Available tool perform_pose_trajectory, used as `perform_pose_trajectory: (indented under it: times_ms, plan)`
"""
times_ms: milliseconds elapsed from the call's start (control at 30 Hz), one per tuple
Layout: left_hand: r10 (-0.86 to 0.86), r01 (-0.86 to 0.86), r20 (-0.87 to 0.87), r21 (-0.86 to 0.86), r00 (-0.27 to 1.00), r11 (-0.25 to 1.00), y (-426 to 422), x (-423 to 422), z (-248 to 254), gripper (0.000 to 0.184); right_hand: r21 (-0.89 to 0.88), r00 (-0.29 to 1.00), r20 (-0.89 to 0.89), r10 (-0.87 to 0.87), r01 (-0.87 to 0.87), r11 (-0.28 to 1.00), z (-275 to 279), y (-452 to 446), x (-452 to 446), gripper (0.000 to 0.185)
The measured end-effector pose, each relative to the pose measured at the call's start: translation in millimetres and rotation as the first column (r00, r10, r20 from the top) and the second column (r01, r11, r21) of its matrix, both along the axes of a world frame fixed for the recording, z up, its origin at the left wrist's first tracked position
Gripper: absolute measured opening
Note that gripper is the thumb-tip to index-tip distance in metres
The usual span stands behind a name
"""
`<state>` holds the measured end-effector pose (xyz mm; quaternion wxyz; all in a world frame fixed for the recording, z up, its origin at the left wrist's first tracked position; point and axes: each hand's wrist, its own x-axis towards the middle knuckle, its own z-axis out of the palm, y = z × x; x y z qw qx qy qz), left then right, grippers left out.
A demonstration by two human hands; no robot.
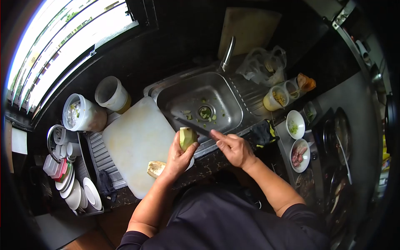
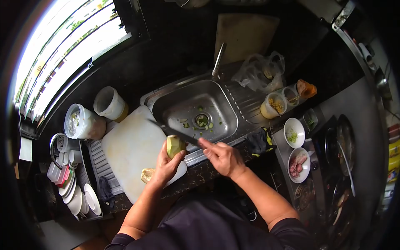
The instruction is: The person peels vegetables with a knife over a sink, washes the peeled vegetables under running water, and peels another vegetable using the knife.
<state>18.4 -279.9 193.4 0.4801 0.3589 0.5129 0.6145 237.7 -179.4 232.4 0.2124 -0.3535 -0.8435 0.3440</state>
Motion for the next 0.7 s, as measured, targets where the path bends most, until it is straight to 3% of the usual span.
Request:
perform_pose_trajectory:
  times_ms: [33,100,233,300,367,433,567,633,700]
  plan:
    - [-0.005,0.005,-0.003,-0.005,1.0,1.0,-1.4,0.7,-4.3,0.038,-0.014,0.997,0.07,0.022,-0.021,1.0,14.6,-8.1,-7.5,0.039]
    - [0.055,-0.047,-0.196,0.041,0.979,0.998,0.8,3.2,-6.1,0.037,0.037,0.999,0.049,0.008,-0.01,0.999,17.0,-14.8,-15.9,0.04]
    - [0.07,-0.07,-0.157,0.01,0.985,0.998,-1.1,9.9,-1.1,0.037,0.042,0.999,0.045,0.025,-0.027,0.999,3.0,-13.4,-14.9,0.04]
    - [0.094,-0.095,-0.132,-0.002,0.987,0.996,-3.0,8.4,-14.8,0.037,0.08,0.999,-0.037,0.008,-0.005,0.997,-15.0,-8.3,-9.5,0.04]
    - [0.107,-0.108,-0.111,-0.002,0.988,0.994,-3.1,6.9,-12.3,0.037,-0.015,0.976,0.196,-0.091,0.095,0.995,-53.4,16.2,13.0,0.038]
    - [0.068,-0.062,-0.253,0.032,0.965,0.998,-6.3,0.0,3.7,0.038,-0.033,0.94,0.308,-0.145,0.163,0.986,-70.1,28.7,38.3,0.039]
    - [0.021,-0.018,-0.136,0.025,0.991,1.0,-3.6,-12.5,-2.7,0.037,-0.083,0.984,0.13,-0.118,0.13,0.988,-55.2,23.5,37.3,0.041]
    - [0.04,-0.039,-0.069,0.013,0.997,0.999,-0.3,-11.2,-1.4,0.038,-0.101,0.993,-0.084,-0.078,0.07,0.992,-39.0,16.6,14.4,0.041]
    - [0.047,-0.01,0.292,-0.125,0.955,0.992,-0.1,-12.9,4.2,0.037,-0.125,0.996,-0.066,-0.054,0.046,0.991,-25.7,10.3,-1.2,0.04]
